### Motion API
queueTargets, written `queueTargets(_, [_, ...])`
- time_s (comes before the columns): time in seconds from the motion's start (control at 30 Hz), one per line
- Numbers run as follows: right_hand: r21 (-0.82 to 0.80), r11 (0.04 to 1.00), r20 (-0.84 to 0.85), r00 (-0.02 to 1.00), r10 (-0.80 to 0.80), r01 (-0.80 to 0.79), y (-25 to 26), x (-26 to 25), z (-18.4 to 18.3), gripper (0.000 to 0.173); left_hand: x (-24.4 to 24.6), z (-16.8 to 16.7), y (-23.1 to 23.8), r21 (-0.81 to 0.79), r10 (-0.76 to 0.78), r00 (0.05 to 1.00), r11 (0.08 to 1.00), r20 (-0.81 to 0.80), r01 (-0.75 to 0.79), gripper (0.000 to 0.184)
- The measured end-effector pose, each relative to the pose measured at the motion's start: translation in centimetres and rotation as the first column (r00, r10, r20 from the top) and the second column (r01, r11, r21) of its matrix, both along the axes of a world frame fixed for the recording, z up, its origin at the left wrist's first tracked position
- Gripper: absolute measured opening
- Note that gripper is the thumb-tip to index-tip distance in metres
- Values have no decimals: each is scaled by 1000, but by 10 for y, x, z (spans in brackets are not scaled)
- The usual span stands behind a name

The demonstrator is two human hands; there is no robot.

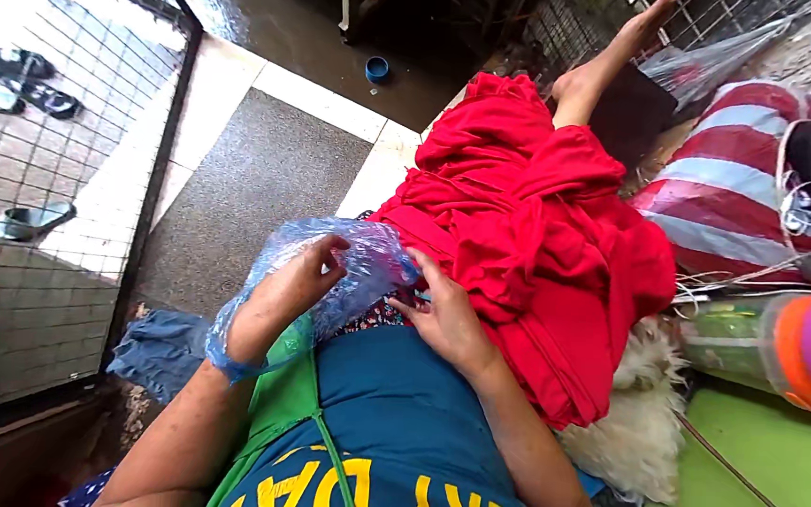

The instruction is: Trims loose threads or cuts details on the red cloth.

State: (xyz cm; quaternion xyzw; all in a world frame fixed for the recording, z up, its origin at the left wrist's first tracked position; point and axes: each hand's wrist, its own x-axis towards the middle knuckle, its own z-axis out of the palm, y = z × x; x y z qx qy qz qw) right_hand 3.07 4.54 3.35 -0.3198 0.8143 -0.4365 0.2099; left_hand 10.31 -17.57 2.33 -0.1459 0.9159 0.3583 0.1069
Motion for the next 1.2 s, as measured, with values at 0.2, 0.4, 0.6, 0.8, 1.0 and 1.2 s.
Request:
queueTargets(0.2, [65, 993, -436, 898, -59, 97, 62, -25, 30, 22, -1, 5, 7, 17, -153, 955, 987, -254, 163, 16])
queueTargets(0.4, [224, 970, -544, 838, 45, 94, 87, -28, 24, 17, -18, 1, 31, 71, -226, 886, 958, -405, 277, 15])
queueTargets(0.6, [-280, 893, -242, 874, -420, 352, 98, -51, 59, 11, -35, 2, 66, 150, -305, 868, 910, -393, 388, 29])
queueTargets(0.8, [-421, 807, -59, 876, -480, 413, 96, -70, 53, 8, -40, -4, 75, 140, -344, 842, 891, -415, 432, 27])
queueTargets(1.0, [-394, 833, -49, 896, -441, 388, 104, -76, 61, 10, -36, -5, 63, 185, -333, 869, 889, -366, 418, 26])
queueTargets(1.2, [-441, 767, -292, 734, -613, 465, 139, -135, 123, 13, -39, 0, 47, 159, -240, 891, 934, -384, 320, 23])
